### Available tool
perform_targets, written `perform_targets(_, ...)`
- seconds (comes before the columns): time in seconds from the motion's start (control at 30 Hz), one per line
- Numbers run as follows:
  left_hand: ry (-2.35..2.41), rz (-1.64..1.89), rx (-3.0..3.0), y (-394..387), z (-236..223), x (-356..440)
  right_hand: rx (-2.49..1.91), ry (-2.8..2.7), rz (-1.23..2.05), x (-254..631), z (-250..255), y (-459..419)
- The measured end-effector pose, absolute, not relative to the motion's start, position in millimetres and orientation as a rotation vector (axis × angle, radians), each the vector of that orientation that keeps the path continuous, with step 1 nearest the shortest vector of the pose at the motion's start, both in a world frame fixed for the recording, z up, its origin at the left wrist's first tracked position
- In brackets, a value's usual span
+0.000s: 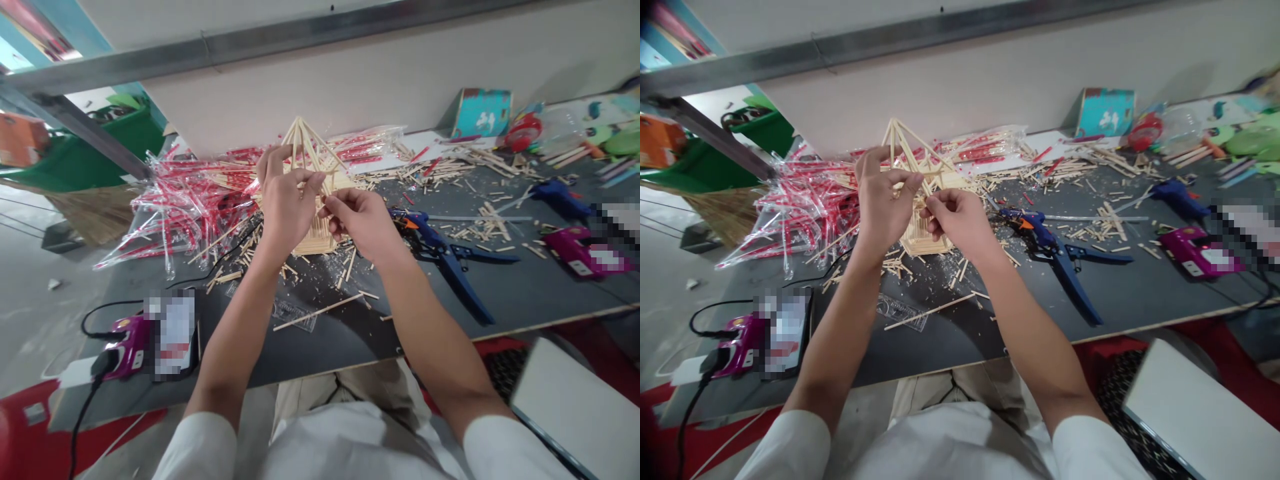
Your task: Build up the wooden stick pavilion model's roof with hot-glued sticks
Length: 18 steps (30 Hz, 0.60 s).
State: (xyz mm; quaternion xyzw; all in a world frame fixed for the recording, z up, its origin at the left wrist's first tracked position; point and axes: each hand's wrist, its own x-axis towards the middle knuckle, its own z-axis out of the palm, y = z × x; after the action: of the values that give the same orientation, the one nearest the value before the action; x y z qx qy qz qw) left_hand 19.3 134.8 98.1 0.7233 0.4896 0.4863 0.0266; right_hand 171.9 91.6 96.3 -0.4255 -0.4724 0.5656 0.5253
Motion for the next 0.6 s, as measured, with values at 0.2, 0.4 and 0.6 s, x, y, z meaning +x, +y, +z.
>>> perform_targets(0.2,1.466,1.452,2.228,138,98,16,-0.998,-1.131,1.355,171,96,93)
perform_targets(0.4,1.475,1.437,2.222,136,99,18,-0.982,-1.140,1.338,171,96,93)
perform_targets(0.6,1.502,1.534,2.225,125,116,9,-1.001,-1.204,1.311,183,95,86)
